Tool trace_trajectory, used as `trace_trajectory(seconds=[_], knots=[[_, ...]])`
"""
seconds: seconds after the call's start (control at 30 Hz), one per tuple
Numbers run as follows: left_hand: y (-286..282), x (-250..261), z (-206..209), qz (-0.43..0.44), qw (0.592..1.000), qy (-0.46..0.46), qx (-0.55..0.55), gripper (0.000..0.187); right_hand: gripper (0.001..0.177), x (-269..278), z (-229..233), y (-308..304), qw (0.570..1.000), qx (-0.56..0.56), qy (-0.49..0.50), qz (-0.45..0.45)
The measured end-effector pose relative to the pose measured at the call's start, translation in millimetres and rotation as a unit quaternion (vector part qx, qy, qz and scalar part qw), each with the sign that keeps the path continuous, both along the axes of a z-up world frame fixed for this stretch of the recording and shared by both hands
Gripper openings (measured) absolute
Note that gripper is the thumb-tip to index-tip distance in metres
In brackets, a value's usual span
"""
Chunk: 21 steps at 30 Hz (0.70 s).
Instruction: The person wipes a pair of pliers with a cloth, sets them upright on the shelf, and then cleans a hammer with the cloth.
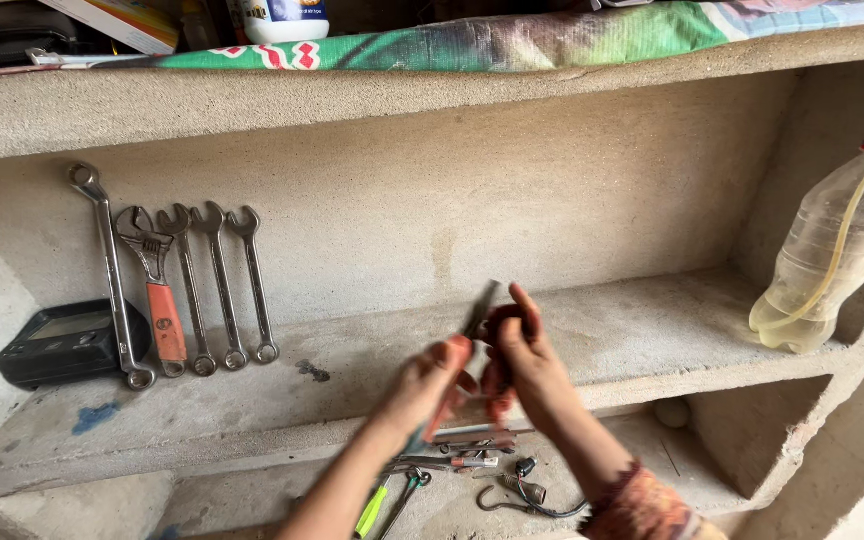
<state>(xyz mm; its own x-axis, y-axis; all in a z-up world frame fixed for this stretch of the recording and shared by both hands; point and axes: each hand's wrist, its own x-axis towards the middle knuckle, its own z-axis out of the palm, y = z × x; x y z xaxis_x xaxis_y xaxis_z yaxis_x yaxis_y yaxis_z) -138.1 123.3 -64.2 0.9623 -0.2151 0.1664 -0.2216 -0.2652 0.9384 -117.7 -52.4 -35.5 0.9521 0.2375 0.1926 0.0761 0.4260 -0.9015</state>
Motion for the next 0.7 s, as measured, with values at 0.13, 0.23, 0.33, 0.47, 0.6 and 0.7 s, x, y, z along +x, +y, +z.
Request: trace_trajectory(seconds=[0.13, 0.23, 0.33, 0.47, 0.6, 0.7], knots=[[-37.3, 5.6, -33.2, -0.018, 0.996, -0.085, 0.022, 0.081, 0.044, 27.0, -20.7, 18.7, 0.982, 0.029, -0.1, -0.156], [-45.0, 9.2, -34.2, 0.035, 0.991, -0.083, 0.103, 0.082, 0.042, 52.6, -34.8, 6.0, 0.988, 0.032, -0.066, -0.135], [-50.7, 5.0, -23.7, 0.076, 0.98, -0.07, 0.172, 0.083, 0.043, 62.4, -15.2, -5.1, 0.986, -0.002, -0.019, -0.166], [-59.2, -3.4, -15.2, 0.066, 0.989, -0.082, 0.105, 0.073, 0.059, 53.7, 16.0, -3.3, 0.982, 0.058, 0.001, -0.182], [-57.5, 9.9, -13.5, 0.115, 0.987, -0.078, 0.084, 0.072, 0.088, 23.2, 12.5, 15.5, 0.978, -0.017, -0.049, -0.202], [-55.0, 10.6, -21.7, 0.105, 0.991, -0.064, 0.063, 0.072, 0.1, 17.9, 12.0, 10.5, 0.985, -0.052, -0.013, -0.166]])
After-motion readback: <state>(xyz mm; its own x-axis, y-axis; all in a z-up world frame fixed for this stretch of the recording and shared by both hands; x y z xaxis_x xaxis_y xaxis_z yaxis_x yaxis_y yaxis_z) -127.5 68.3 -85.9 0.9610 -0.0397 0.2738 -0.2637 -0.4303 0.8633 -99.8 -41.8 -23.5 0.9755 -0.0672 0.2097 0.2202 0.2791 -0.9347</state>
